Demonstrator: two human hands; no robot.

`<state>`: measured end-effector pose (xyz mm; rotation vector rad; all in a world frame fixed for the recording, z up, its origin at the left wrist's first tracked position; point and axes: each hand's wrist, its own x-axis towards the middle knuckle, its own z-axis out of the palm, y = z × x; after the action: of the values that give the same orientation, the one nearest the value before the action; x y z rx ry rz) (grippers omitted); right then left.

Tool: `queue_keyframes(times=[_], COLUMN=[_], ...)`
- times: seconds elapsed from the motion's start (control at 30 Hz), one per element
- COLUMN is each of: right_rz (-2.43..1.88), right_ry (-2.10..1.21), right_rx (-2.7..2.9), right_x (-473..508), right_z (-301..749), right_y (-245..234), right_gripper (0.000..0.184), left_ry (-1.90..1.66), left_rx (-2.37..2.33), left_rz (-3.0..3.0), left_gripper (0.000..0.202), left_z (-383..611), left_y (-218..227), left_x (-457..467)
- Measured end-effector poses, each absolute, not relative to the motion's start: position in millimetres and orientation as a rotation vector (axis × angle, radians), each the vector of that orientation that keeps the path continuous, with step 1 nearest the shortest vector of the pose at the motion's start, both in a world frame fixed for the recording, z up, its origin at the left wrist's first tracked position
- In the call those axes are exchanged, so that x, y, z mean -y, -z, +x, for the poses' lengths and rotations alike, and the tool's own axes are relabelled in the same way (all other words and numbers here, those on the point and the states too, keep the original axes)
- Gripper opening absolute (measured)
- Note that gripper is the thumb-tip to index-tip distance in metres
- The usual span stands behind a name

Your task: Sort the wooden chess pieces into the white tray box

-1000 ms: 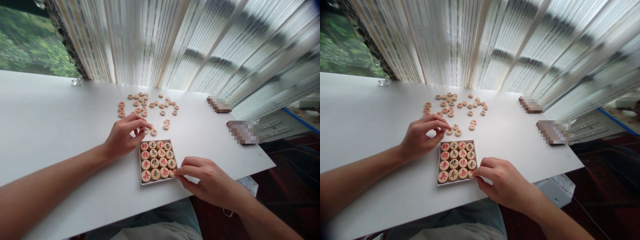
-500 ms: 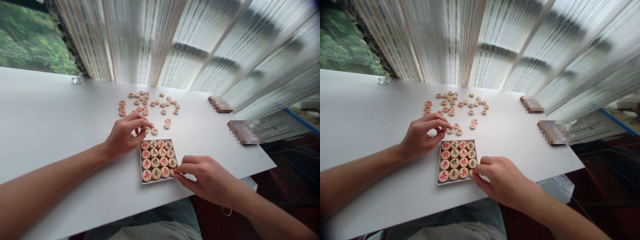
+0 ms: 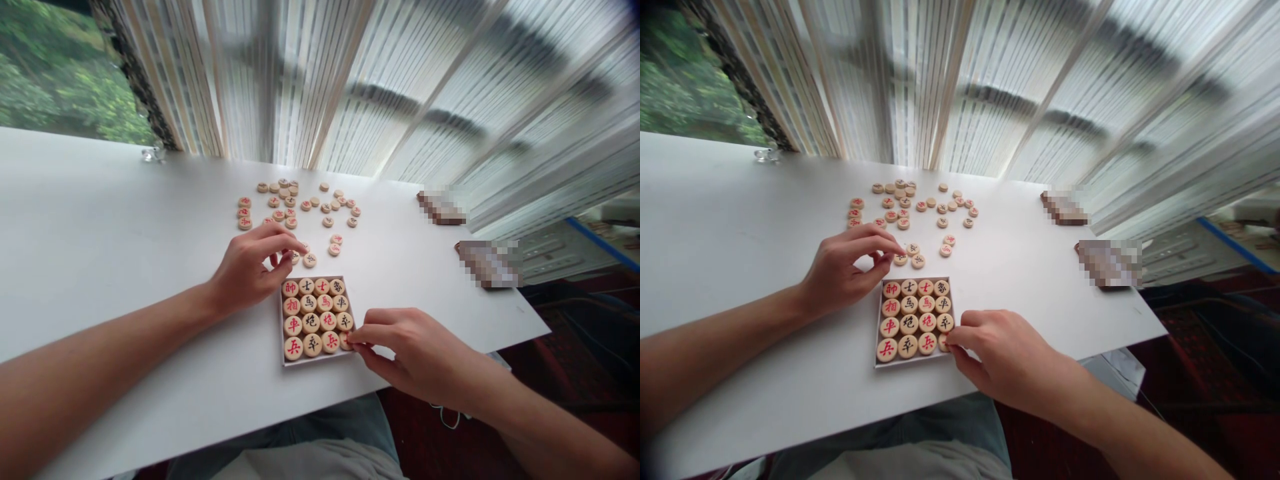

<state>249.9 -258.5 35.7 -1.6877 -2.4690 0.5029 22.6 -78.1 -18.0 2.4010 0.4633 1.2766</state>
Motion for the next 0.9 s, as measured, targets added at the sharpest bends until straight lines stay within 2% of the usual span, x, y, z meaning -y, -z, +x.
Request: queue_keyframes(times=[0.9], right_rz=[-1.641], right_ry=[-0.482], right_rx=[2.512], right_x=[259.0], right_z=[250.7], right_y=[-35.2], right_gripper=[0.022], left_ry=[-1.272], left_rx=[-0.454], left_rz=[2.4], left_gripper=[0.021], left_z=[23.0], left_y=[17.0], left_x=[78.4])
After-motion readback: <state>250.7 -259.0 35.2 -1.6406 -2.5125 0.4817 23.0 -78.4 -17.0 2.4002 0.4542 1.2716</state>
